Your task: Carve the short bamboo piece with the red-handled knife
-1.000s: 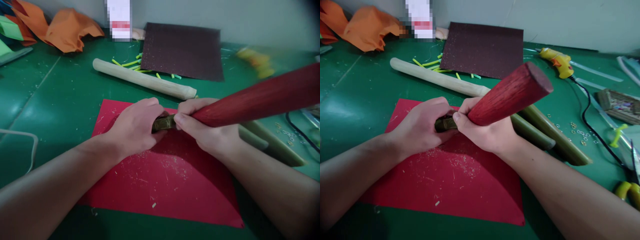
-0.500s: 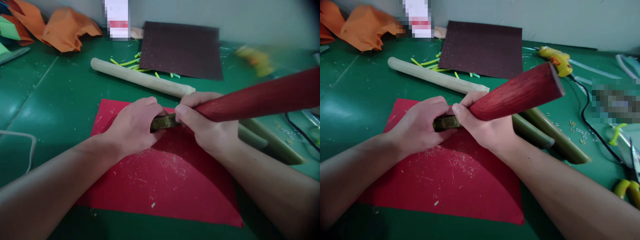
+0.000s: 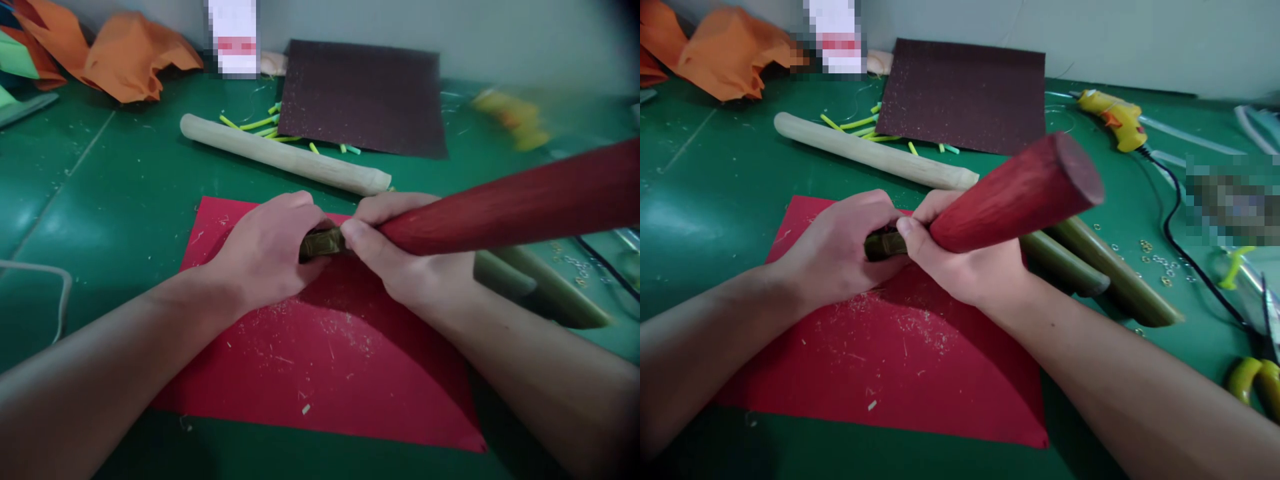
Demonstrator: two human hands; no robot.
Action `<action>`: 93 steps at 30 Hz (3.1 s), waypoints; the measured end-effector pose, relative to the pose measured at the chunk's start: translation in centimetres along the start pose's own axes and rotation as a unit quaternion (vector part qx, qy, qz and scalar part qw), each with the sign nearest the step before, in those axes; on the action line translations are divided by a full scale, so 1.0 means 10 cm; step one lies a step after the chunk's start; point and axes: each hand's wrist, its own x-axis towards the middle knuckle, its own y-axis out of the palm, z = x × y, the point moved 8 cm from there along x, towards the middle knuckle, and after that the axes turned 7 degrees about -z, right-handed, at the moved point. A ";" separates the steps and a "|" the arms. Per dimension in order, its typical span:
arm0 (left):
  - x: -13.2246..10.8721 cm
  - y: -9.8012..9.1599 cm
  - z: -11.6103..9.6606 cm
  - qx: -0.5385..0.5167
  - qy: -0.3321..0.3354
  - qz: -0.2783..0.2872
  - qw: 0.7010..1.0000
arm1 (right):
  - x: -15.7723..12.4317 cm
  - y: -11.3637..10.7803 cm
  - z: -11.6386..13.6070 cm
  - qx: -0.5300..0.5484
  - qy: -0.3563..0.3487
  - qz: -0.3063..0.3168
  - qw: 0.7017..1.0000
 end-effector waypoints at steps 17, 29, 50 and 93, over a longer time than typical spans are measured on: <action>-0.04 -0.03 -0.08 0.008 0.040 -0.005 0.999 | 0.00 -0.16 -0.02 0.004 -0.008 -0.063 0.998; -0.02 -0.05 -0.10 0.029 0.065 -0.018 0.997 | -0.01 -0.01 -0.01 0.004 0.038 0.001 0.999; -0.03 -0.02 -0.08 -0.009 0.051 0.005 0.999 | 0.04 -0.02 0.01 -0.057 0.029 -0.010 0.998; -0.01 0.00 -0.06 -0.008 0.049 0.003 0.999 | 0.03 0.00 -0.03 -0.028 0.033 0.019 0.999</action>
